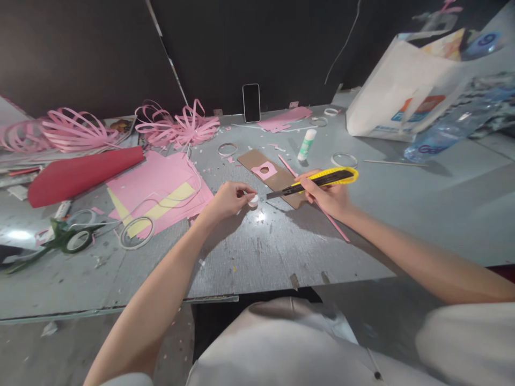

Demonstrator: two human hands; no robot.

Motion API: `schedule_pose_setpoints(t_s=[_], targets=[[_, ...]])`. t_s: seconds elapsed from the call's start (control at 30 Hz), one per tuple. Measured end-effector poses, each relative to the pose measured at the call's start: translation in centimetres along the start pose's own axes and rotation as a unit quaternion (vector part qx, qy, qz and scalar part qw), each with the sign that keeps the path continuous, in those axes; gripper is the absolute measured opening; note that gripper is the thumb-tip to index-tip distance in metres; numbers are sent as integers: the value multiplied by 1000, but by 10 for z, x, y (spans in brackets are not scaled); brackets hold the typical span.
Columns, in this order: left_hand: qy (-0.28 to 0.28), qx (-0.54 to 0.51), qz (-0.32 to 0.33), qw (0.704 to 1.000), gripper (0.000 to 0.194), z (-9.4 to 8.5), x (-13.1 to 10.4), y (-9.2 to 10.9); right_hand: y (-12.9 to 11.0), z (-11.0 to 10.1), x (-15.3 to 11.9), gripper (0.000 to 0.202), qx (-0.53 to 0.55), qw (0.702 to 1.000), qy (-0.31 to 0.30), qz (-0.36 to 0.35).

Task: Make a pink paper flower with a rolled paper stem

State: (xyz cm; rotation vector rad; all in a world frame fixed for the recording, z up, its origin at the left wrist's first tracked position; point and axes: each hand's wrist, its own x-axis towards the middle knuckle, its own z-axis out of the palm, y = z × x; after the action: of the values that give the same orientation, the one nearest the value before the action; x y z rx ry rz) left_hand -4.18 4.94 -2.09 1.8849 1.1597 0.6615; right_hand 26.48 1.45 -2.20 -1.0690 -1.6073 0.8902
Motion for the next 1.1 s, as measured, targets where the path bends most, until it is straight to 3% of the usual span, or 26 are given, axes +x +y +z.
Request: schedule_pose_setpoints(t_s=[0.33, 0.57, 0.8, 0.93, 1.1], targets=[[30, 62, -7, 998, 22, 5, -2, 9, -11, 1, -5, 32, -38, 999, 5, -11], [79, 56, -11, 995, 39, 11, 4, 4, -7, -1, -5, 39, -49, 998, -5, -26], [113, 38, -27, 993, 15, 9, 0, 11, -10, -1, -7, 39, -56, 998, -12, -11], [97, 59, -48, 992, 26, 9, -6, 16, -9, -3, -8, 29, -51, 998, -11, -29], [89, 42, -83, 992, 21, 11, -8, 18, -5, -2, -5, 34, -48, 997, -9, -60]])
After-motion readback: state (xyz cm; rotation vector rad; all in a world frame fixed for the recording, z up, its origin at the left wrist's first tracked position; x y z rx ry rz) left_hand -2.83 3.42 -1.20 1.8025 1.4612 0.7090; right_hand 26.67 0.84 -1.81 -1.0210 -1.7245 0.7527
